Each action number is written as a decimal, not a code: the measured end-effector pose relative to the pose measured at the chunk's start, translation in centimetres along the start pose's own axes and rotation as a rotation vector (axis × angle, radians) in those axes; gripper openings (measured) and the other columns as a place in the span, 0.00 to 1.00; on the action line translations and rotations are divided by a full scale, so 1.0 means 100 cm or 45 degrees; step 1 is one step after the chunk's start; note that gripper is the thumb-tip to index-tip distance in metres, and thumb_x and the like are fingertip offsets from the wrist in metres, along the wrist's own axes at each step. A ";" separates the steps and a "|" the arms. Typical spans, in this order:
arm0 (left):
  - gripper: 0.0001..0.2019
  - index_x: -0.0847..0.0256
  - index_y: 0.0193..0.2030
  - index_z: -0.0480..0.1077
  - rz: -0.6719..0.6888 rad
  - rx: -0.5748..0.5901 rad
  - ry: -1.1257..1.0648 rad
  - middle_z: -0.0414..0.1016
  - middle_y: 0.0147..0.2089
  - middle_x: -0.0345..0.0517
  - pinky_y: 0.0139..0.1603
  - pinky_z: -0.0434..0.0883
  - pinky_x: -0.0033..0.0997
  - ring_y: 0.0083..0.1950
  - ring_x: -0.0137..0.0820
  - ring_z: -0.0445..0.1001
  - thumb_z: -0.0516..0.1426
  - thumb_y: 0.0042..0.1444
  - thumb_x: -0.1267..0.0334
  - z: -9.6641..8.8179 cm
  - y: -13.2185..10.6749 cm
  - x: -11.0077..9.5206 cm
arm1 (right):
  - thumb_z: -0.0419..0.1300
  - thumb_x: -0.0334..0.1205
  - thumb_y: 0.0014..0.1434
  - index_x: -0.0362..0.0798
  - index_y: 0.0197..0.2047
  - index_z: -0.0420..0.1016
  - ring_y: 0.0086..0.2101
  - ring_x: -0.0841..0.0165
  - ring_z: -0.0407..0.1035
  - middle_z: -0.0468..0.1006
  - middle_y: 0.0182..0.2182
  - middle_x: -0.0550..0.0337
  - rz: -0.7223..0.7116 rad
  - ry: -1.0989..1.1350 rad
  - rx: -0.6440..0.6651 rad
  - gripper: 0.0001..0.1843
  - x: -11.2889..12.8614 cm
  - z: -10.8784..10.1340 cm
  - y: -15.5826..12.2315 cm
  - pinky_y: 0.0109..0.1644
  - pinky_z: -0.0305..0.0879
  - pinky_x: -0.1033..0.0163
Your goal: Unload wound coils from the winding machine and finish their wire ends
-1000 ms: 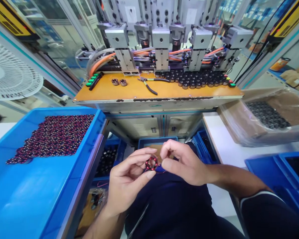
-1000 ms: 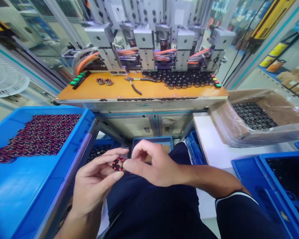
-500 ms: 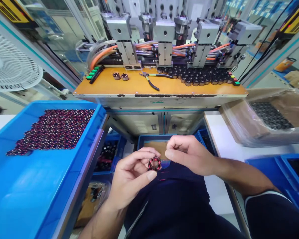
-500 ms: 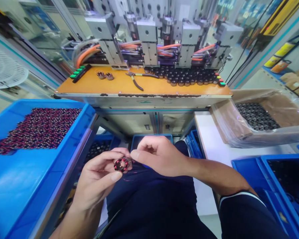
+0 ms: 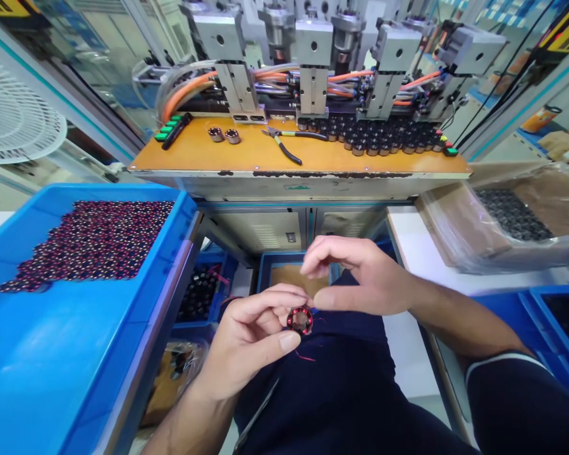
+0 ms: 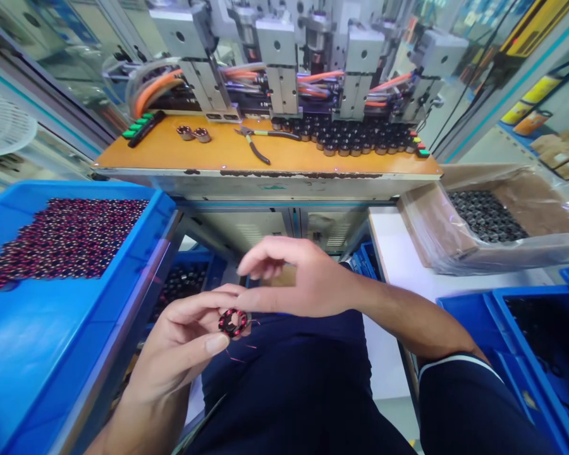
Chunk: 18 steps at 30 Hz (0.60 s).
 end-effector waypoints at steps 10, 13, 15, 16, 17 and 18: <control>0.05 0.56 0.36 0.83 -0.113 0.150 -0.032 0.79 0.30 0.45 0.31 0.77 0.29 0.29 0.29 0.76 0.68 0.52 0.61 0.013 0.003 0.002 | 0.63 0.29 0.63 0.42 0.31 0.73 0.39 0.74 0.69 0.72 0.38 0.58 -0.324 -0.115 0.468 0.08 0.016 0.028 0.025 0.48 0.68 0.66; 0.08 0.57 0.38 0.84 -0.171 0.132 -0.119 0.77 0.26 0.42 0.29 0.74 0.25 0.26 0.25 0.73 0.69 0.50 0.64 0.012 0.002 0.004 | 0.63 0.31 0.63 0.42 0.31 0.73 0.37 0.73 0.69 0.73 0.35 0.59 -0.279 -0.105 0.364 0.08 0.011 0.027 0.026 0.46 0.68 0.66; 0.13 0.55 0.44 0.83 -0.207 0.086 -0.141 0.79 0.29 0.43 0.30 0.73 0.23 0.27 0.25 0.73 0.69 0.50 0.65 0.007 0.001 0.009 | 0.63 0.31 0.63 0.42 0.30 0.73 0.35 0.73 0.69 0.73 0.33 0.59 -0.197 -0.130 0.202 0.08 0.008 0.022 0.025 0.44 0.67 0.66; 0.14 0.53 0.46 0.83 -0.213 0.053 -0.138 0.80 0.32 0.43 0.31 0.73 0.22 0.29 0.25 0.74 0.69 0.50 0.66 0.004 0.000 0.011 | 0.63 0.31 0.62 0.42 0.30 0.73 0.34 0.74 0.69 0.74 0.32 0.60 -0.148 -0.149 0.116 0.08 0.006 0.018 0.023 0.43 0.66 0.66; 0.15 0.52 0.46 0.82 -0.207 0.020 -0.130 0.81 0.35 0.44 0.33 0.74 0.22 0.30 0.25 0.75 0.69 0.50 0.67 0.001 -0.001 0.014 | 0.63 0.30 0.61 0.42 0.29 0.73 0.33 0.74 0.69 0.74 0.31 0.61 -0.091 -0.166 0.036 0.09 0.005 0.014 0.020 0.42 0.66 0.67; 0.15 0.51 0.45 0.82 -0.193 -0.008 -0.123 0.81 0.38 0.44 0.34 0.74 0.22 0.32 0.25 0.76 0.69 0.50 0.67 -0.002 -0.001 0.016 | 0.63 0.31 0.61 0.43 0.28 0.73 0.32 0.74 0.69 0.74 0.29 0.62 -0.027 -0.175 -0.028 0.09 0.004 0.010 0.017 0.41 0.65 0.67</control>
Point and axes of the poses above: each hand's wrist, its own y-axis towards the middle knuckle, its own z-axis out of the palm, x = y × z, the point moved 6 cm from there along y, towards the middle knuckle
